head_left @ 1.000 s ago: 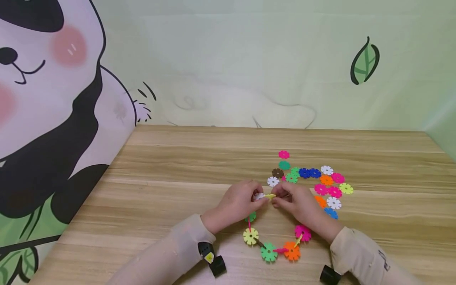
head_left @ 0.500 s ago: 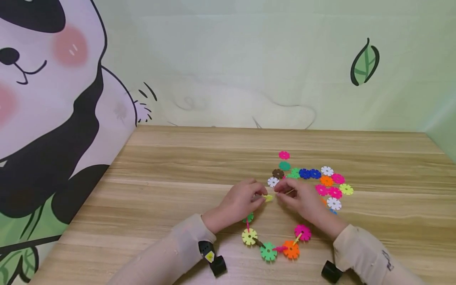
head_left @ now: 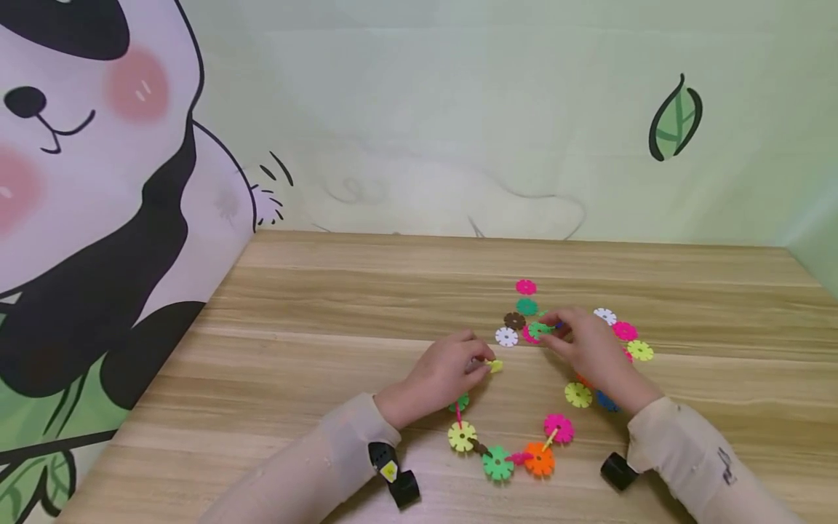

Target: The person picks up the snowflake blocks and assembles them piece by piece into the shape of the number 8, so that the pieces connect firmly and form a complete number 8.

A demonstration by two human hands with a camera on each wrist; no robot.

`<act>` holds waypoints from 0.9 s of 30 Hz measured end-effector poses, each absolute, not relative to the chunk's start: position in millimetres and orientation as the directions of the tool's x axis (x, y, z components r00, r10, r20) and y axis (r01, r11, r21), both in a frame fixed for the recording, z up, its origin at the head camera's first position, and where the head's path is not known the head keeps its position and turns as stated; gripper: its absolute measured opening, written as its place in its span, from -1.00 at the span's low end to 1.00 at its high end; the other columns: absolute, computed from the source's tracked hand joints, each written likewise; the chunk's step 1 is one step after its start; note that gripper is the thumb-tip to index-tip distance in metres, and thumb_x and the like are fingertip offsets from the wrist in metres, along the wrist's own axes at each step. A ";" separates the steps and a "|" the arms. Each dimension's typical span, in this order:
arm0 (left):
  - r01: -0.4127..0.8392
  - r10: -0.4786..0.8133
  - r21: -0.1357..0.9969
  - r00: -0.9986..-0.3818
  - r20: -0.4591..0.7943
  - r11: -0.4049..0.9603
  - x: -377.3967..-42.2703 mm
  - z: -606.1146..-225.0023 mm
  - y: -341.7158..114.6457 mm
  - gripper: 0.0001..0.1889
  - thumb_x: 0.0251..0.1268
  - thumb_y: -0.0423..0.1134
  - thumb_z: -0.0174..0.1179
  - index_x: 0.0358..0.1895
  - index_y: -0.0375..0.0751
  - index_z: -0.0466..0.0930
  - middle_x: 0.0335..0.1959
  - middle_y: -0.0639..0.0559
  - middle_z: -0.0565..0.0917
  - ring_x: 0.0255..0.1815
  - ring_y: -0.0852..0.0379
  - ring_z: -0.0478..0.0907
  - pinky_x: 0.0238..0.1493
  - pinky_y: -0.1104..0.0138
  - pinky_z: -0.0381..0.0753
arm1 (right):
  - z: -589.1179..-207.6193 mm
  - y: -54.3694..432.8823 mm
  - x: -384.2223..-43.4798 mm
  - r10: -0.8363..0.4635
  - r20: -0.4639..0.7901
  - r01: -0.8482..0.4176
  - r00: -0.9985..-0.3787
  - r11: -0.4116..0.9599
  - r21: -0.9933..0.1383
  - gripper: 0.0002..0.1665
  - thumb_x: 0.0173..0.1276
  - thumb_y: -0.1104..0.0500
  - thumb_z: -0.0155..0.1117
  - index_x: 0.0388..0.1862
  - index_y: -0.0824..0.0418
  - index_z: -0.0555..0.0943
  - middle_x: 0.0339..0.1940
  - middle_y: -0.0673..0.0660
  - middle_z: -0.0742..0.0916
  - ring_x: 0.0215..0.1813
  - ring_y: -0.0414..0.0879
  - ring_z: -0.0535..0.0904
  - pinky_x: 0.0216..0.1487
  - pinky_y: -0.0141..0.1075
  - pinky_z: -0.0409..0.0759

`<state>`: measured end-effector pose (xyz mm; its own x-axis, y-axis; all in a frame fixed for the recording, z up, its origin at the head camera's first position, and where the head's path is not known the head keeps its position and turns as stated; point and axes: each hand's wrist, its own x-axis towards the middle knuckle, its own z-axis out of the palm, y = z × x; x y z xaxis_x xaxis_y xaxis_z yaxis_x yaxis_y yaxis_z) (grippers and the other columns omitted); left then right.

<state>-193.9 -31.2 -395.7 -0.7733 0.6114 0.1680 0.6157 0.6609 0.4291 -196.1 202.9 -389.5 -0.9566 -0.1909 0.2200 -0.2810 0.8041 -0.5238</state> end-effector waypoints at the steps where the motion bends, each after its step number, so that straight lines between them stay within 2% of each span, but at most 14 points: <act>1: 0.616 0.612 0.428 -0.773 0.166 0.662 -194.0 -395.9 -31.5 -0.84 0.30 -0.21 0.22 -0.12 -0.12 0.69 -0.25 0.05 0.61 -0.29 0.22 0.51 -0.24 0.50 0.51 | -389.6 203.6 -197.9 -0.186 0.205 -0.268 -0.961 0.814 -0.516 -0.69 0.26 0.22 0.34 -0.05 0.35 0.63 -0.15 0.29 0.68 -0.24 0.03 0.61 -0.23 -0.16 0.61; 7: 0.624 0.613 0.409 -0.770 0.177 0.666 -194.2 -396.8 -33.1 -0.82 0.32 -0.19 0.20 -0.10 -0.13 0.69 -0.23 0.04 0.62 -0.30 0.22 0.49 -0.24 0.48 0.51 | -391.4 203.8 -208.3 -0.194 0.110 -0.223 -0.975 0.849 -0.479 -0.61 0.28 0.17 0.33 0.02 0.37 0.62 -0.19 0.30 0.61 -0.29 -0.02 0.53 -0.27 -0.24 0.51; 15: 0.632 0.609 0.384 -0.768 0.199 0.673 -196.1 -397.5 -34.0 -0.81 0.36 -0.21 0.15 -0.09 -0.16 0.68 -0.22 0.03 0.64 -0.29 0.22 0.52 -0.24 0.46 0.54 | -392.5 202.9 -212.9 -0.220 0.106 -0.244 -0.970 0.852 -0.463 -0.64 0.27 0.19 0.33 -0.02 0.37 0.62 -0.22 0.28 0.60 -0.32 -0.04 0.48 -0.30 -0.29 0.45; 22: 0.628 0.606 0.380 -0.772 0.193 0.679 -197.2 -399.8 -33.1 -0.81 0.37 -0.21 0.15 -0.09 -0.16 0.68 -0.22 0.04 0.65 -0.28 0.23 0.52 -0.24 0.47 0.54 | -394.2 204.0 -214.8 -0.213 0.090 -0.228 -0.973 0.828 -0.512 -0.74 0.26 0.20 0.34 -0.16 0.36 0.60 -0.29 0.24 0.56 -0.35 -0.06 0.43 -0.32 -0.32 0.41; 27: 0.626 0.603 0.382 -0.774 0.195 0.680 -196.6 -400.1 -33.4 -0.81 0.37 -0.20 0.15 -0.09 -0.15 0.68 -0.22 0.04 0.65 -0.28 0.23 0.52 -0.25 0.47 0.54 | -394.7 204.3 -215.7 -0.223 0.097 -0.240 -0.970 0.817 -0.524 -0.65 0.26 0.23 0.33 -0.03 0.40 0.59 -0.23 0.28 0.60 -0.34 -0.06 0.43 -0.31 -0.33 0.42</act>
